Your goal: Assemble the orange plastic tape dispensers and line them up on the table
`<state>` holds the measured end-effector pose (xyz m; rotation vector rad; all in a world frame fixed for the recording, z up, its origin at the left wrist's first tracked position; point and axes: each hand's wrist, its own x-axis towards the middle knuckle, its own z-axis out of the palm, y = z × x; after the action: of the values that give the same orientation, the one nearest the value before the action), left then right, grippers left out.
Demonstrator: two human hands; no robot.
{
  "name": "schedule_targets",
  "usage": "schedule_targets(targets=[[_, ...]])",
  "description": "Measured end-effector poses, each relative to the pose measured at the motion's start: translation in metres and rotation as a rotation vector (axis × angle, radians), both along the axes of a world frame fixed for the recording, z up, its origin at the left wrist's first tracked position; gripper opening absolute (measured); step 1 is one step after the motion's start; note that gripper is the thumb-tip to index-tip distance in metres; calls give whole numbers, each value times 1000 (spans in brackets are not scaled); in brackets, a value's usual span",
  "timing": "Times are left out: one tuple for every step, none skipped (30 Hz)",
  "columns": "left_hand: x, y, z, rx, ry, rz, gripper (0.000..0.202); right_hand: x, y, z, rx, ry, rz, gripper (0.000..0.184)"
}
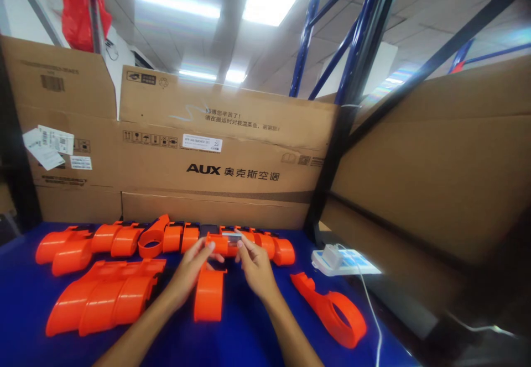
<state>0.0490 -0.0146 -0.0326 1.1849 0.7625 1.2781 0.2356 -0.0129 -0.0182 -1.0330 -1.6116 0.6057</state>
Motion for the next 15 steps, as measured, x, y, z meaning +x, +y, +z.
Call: schedule_targets(targets=[[0, 0, 0, 13, 3, 9, 45, 0, 0, -2, 20, -41, -3, 43], [0, 0, 1, 28, 8, 17, 45, 0, -1, -4, 43, -84, -3, 44], [0, 0, 1, 43, 17, 22, 45, -1, -1, -6, 65, -129, -1, 46], [1, 0, 1, 57, 29, 26, 45, -1, -2, -7, 87, -175, 4, 48], [1, 0, 1, 70, 45, 31, 45, -1, -2, -8, 108, -221, 8, 51], [1, 0, 0, 79, 62, 35, 46, -2, -3, -10, 127, -266, 11, 54], [1, 0, 0, 87, 79, 37, 46, -3, -3, -11, 145, -311, 14, 56], [2, 0, 0, 92, 98, 36, 46, -4, -3, -12, 161, -358, 15, 58], [2, 0, -1, 99, 116, 36, 46, -4, -3, -13, 171, -406, 12, 60], [2, 0, -1, 107, 135, 35, 46, -5, -3, -14, 175, -454, 5, 62], [3, 0, -1, 116, 149, 36, 46, -5, -3, -15, 173, -501, -2, 64], [3, -1, 0, 123, 158, 41, 46, -5, -3, -15, 167, -543, -7, 65], [3, -1, 0, 124, 159, 45, 46, -5, -2, -16, 164, -573, -13, 65], [2, -1, 2, 115, 153, 46, 46, -5, -2, -16, 168, -586, -17, 64], [2, -1, 4, 97, 138, 44, 46, -5, -1, -16, 180, -579, -23, 63]])
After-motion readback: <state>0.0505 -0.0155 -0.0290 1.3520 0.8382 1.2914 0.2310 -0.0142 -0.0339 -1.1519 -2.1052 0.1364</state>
